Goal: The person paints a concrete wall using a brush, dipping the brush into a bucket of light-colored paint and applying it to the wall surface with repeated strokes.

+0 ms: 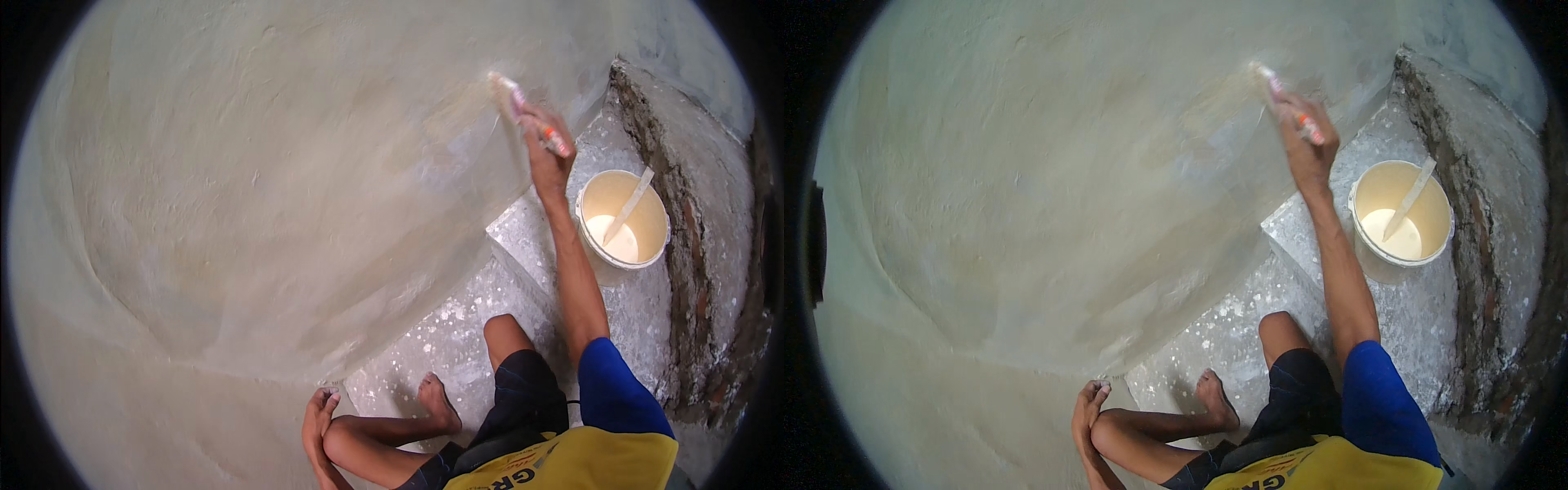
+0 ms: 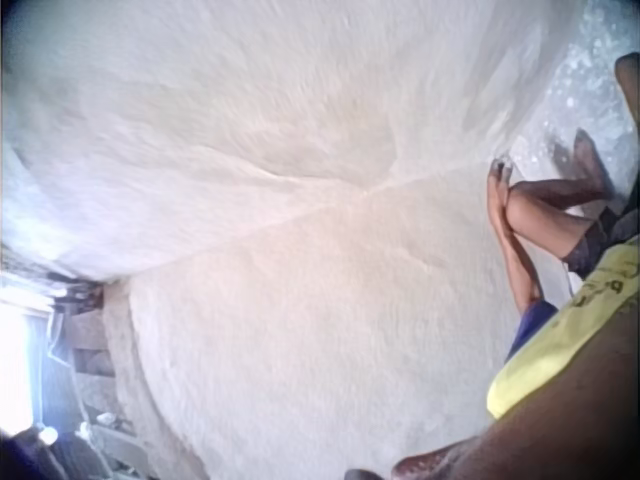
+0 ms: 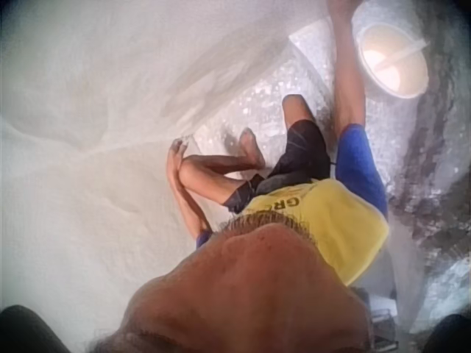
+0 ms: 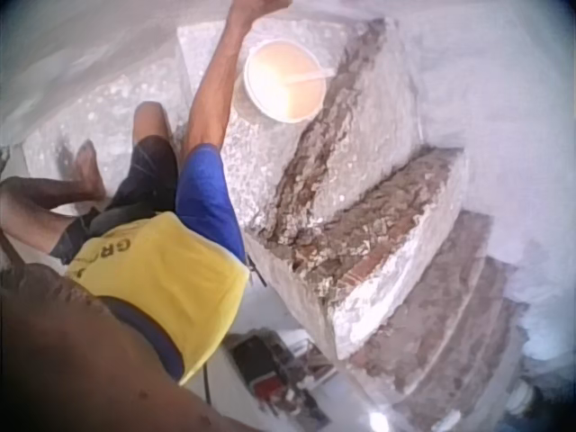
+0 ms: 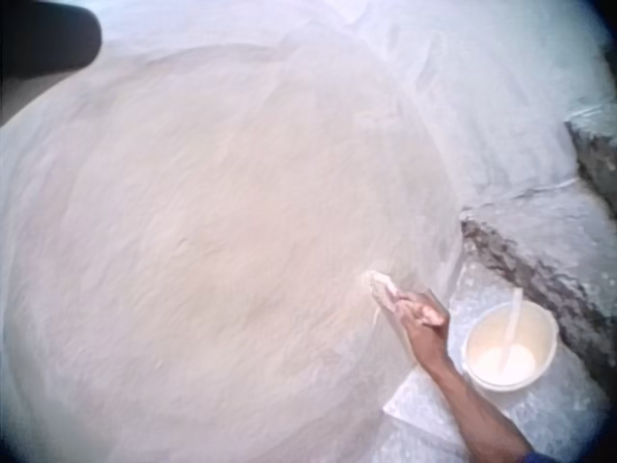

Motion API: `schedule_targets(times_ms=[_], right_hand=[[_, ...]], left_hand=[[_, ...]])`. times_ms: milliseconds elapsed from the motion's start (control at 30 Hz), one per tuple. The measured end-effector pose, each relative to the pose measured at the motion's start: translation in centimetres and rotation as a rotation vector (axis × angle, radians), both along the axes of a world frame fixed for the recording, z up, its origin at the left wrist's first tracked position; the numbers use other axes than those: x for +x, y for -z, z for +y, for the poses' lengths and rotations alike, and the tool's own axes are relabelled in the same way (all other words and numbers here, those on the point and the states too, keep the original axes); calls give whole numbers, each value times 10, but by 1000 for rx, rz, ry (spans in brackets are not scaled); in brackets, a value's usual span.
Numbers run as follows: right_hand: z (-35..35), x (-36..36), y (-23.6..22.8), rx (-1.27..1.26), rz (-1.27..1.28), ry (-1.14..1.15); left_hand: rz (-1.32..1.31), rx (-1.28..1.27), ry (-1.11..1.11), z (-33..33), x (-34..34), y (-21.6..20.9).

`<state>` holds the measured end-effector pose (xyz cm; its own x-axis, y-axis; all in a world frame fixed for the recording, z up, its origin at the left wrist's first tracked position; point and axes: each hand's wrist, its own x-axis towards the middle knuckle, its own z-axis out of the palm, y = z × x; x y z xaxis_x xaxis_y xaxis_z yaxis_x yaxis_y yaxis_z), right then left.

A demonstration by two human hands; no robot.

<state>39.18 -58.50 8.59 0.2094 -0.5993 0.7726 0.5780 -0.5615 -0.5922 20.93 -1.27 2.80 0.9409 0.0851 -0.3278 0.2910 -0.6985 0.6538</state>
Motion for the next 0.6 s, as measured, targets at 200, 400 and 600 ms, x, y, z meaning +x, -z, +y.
schedule_targets(times_ms=[200,400,600], right_hand=[[109,-40,41,-482,164,-128],[73,-25,51,-46,148,-535],[44,-26,46,-58,68,45]], left_hand=[[-6,2,15,-7,6,-1],[18,-11,37,5,13,11],[25,10,14,7,7,7]])
